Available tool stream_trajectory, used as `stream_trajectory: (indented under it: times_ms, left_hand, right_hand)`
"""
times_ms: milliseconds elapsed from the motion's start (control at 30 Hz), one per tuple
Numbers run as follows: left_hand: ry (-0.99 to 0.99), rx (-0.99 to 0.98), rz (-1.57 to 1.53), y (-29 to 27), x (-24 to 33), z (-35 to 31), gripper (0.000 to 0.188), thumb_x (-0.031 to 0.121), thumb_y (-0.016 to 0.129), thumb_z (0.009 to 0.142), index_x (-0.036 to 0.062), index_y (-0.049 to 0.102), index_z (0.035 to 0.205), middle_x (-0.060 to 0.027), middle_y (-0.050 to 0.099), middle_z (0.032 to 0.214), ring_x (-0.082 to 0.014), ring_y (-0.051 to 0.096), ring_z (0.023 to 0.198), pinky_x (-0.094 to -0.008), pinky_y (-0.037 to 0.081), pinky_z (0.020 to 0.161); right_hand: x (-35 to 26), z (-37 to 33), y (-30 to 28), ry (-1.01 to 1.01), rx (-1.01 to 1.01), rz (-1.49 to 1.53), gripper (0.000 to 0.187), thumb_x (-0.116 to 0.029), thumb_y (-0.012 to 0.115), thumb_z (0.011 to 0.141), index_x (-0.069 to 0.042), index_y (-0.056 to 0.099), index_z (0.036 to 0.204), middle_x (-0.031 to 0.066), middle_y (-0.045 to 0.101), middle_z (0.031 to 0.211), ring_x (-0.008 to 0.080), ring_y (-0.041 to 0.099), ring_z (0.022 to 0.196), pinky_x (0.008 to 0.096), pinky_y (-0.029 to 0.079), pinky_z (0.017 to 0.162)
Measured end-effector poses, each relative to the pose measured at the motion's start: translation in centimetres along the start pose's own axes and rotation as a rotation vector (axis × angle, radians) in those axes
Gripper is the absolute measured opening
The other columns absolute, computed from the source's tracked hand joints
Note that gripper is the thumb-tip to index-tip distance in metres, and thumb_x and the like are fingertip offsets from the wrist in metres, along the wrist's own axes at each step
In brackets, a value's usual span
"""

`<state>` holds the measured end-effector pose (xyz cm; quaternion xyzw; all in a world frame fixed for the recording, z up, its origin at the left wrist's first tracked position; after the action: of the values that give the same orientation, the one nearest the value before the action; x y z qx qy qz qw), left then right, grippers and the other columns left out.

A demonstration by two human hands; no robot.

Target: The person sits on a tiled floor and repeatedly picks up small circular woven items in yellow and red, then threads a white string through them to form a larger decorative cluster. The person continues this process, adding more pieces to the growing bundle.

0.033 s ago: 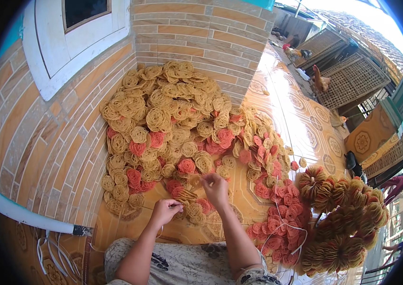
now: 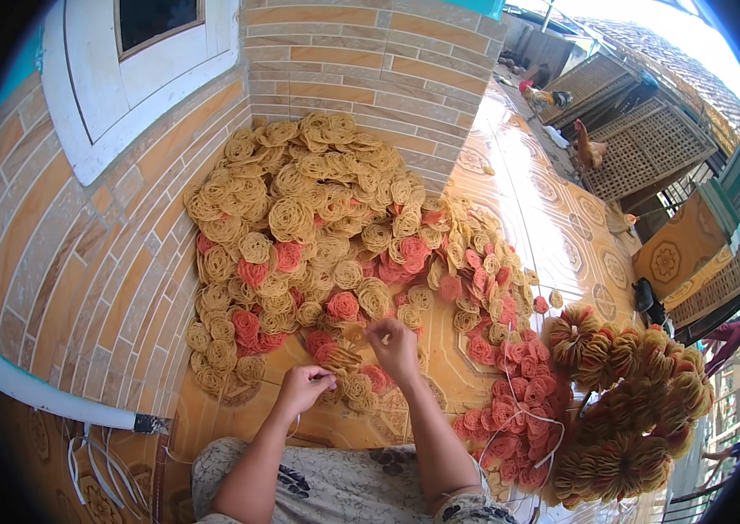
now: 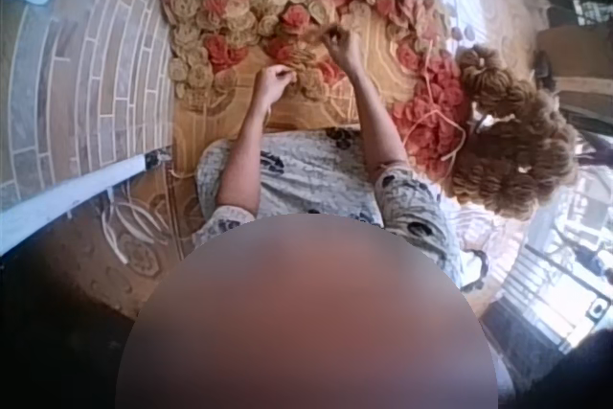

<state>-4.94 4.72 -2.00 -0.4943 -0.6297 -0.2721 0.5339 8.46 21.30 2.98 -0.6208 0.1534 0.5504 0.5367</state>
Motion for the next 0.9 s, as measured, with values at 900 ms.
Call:
stream_trajectory:
  times_ms: [900]
  left_hand:
    - [0.074, 0.030, -0.004, -0.2, 1.1, -0.1, 0.019, 0.017, 0.067, 0.086, -0.0011, 0.070, 0.093, -0.0091, 0.072, 0.079, -0.0148, 0.069, 0.074, -0.0281, 0.051, 0.066]
  right_hand:
    - [-0.2, -0.1, 0.6, 0.006, -0.231, 0.193, 0.021, -0.017, 0.065, 0.090, 0.003, 0.065, 0.098, 0.0086, 0.069, 0.089, 0.0120, 0.063, 0.081, 0.0287, 0.048, 0.069]
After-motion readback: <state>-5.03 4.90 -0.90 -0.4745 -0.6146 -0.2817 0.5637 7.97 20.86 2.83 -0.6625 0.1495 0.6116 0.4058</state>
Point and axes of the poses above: each hand's wrist, its own z-axis towards the middle knuckle, its own y-axis out of the palm, x = y × z, the point moved 3 cm from there along z, towards the middle knuckle
